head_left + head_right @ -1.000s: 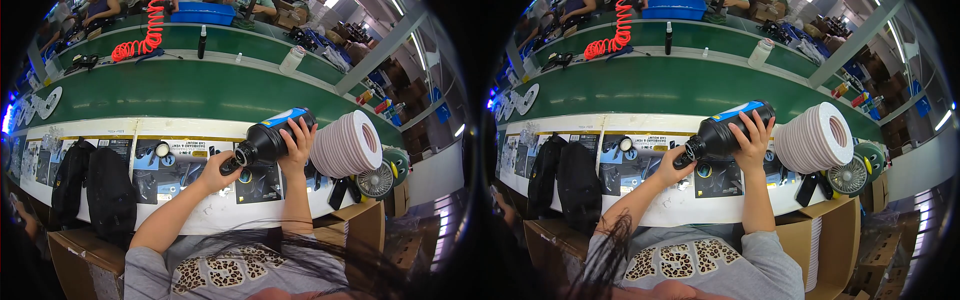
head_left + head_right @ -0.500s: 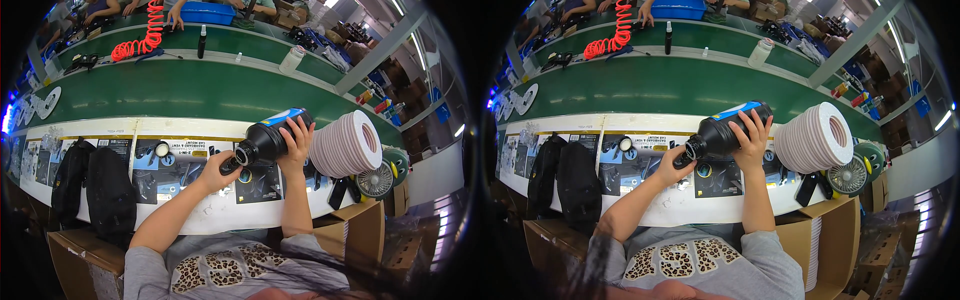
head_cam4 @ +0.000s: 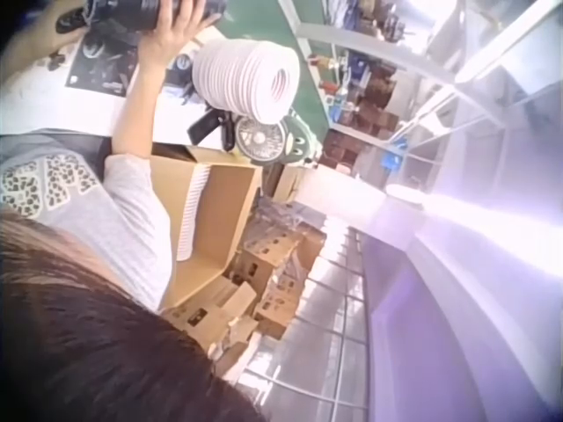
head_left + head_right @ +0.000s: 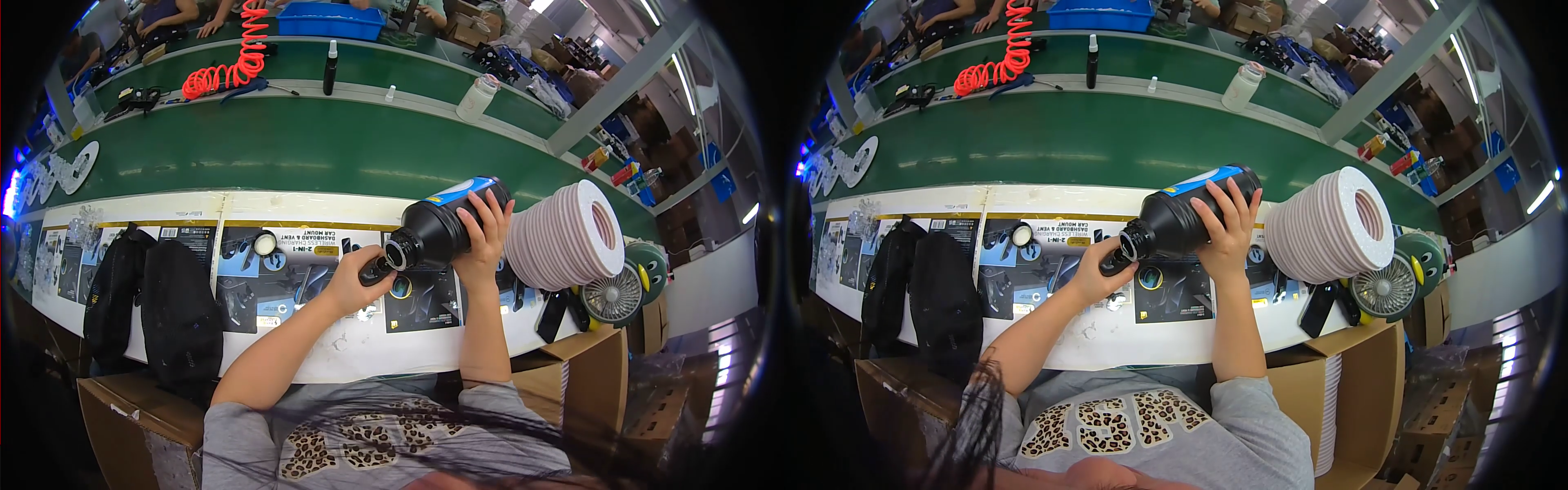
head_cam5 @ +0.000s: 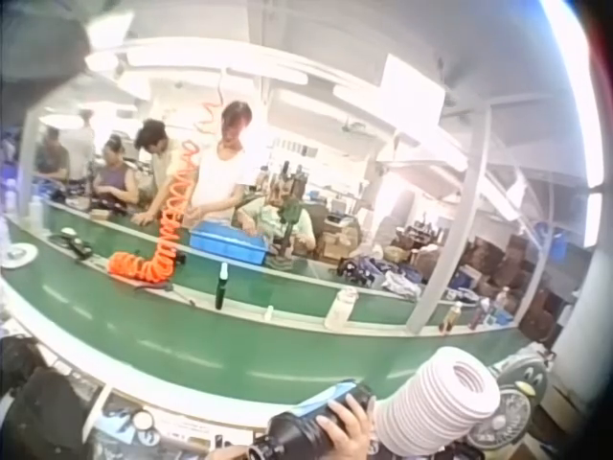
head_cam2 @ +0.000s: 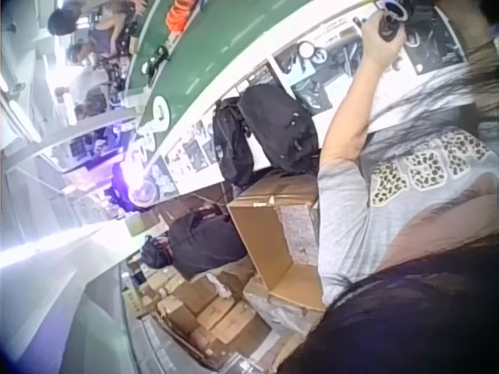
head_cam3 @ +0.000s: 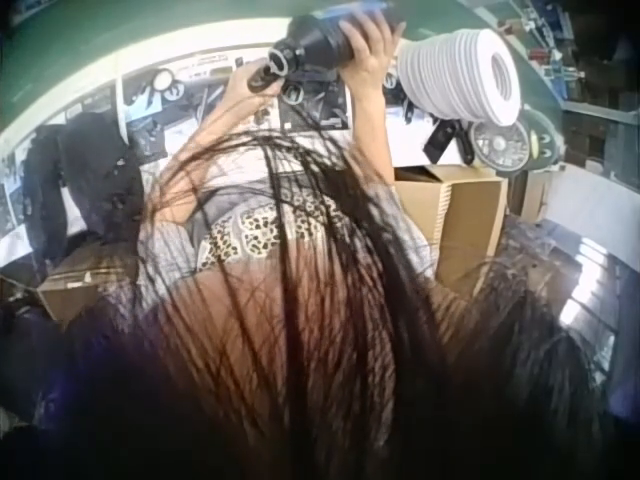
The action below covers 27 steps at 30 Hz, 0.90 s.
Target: Applying sealant to LED ring components and refilling the applicator bottle on an assembly line.
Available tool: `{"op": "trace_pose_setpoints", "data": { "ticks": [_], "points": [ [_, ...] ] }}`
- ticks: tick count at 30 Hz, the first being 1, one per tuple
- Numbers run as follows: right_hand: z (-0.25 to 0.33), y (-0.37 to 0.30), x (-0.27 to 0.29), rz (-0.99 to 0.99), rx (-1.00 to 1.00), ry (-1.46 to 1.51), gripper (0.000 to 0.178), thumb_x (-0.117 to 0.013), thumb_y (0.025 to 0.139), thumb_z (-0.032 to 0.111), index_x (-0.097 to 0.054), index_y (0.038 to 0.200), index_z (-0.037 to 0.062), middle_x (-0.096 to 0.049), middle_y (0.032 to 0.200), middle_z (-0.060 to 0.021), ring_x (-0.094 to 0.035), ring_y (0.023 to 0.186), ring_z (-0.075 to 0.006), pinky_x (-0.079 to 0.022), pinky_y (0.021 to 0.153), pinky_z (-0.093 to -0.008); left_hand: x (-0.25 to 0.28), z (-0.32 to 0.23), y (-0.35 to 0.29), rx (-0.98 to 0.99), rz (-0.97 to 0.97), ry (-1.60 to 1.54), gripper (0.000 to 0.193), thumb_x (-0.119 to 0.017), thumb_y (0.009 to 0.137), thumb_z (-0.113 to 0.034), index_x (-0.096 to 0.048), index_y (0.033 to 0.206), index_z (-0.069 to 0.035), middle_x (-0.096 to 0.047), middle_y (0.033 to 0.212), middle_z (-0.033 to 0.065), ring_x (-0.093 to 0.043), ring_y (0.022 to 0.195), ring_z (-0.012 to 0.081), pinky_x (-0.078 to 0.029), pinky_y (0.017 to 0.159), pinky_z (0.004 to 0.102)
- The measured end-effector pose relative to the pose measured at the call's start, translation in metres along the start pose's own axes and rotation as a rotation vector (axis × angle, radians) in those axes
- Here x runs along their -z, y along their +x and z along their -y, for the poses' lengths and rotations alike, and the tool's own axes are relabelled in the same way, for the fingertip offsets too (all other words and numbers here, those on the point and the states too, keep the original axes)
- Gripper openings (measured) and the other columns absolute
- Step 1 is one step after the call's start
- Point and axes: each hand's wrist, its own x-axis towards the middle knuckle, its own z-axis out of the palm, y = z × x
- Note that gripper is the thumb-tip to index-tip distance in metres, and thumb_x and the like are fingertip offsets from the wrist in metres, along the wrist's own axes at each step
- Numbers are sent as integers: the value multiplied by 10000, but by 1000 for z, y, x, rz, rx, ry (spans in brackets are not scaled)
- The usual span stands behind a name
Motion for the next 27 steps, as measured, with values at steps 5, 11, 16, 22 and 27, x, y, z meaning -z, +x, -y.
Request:
{"op": "trace_pose_setpoints", "data": {
  "ticks": [5, 11, 16, 22, 27],
  "points": [
    [2, 1, -1, -6, -6, 16, 631, -796, 614, 92, -552, 1191, 170, -548, 1316, -85, -421, 1313, -351, -147, 1144, -596, 1, -1, -1, 13, 1, 18, 223, -682, 775, -70, -621, 977, 4, -642, 832, 91, -569, 751, 135, -463, 721, 268],
    [0, 0, 0, 6, -5, 2, 643, -802, 613, 101, -544, 1199, 164, -545, 1318, -83, -420, 1314, -350, -147, 1145, -596, 0, -1, 0, 14, 5, 4, 243, -681, 770, -74, -622, 991, 7, -647, 843, 97, -571, 752, 138, -465, 730, 271],
    [1, 1, -1, 14, -12, -1, 645, -807, 612, 118, -541, 1199, 154, -546, 1312, -84, -422, 1310, -350, -146, 1145, -596, -1, 5, -1, 3, -17, 17, 236, -697, 760, -93, -613, 957, 6, -621, 802, 102, -561, 716, 154, -457, 693, 276],
    [1, 1, 1, 26, -24, -9, 640, -806, 619, 118, -540, 1199, 154, -547, 1308, -80, -425, 1307, -350, -150, 1144, -594, 1, 1, 0, 13, 0, 24, 253, -685, 770, -78, -623, 999, 8, -639, 826, 89, -565, 744, 140, -462, 725, 269],
    [3, 3, 0, 33, -30, 21, 641, -801, 619, 110, -539, 1202, 154, -548, 1308, -78, -425, 1308, -349, -148, 1146, -591, 2, 4, -1, 17, 7, 33, 252, -686, 771, -77, -625, 1002, 4, -639, 824, 88, -564, 742, 141, -463, 722, 270]
  ]
}}
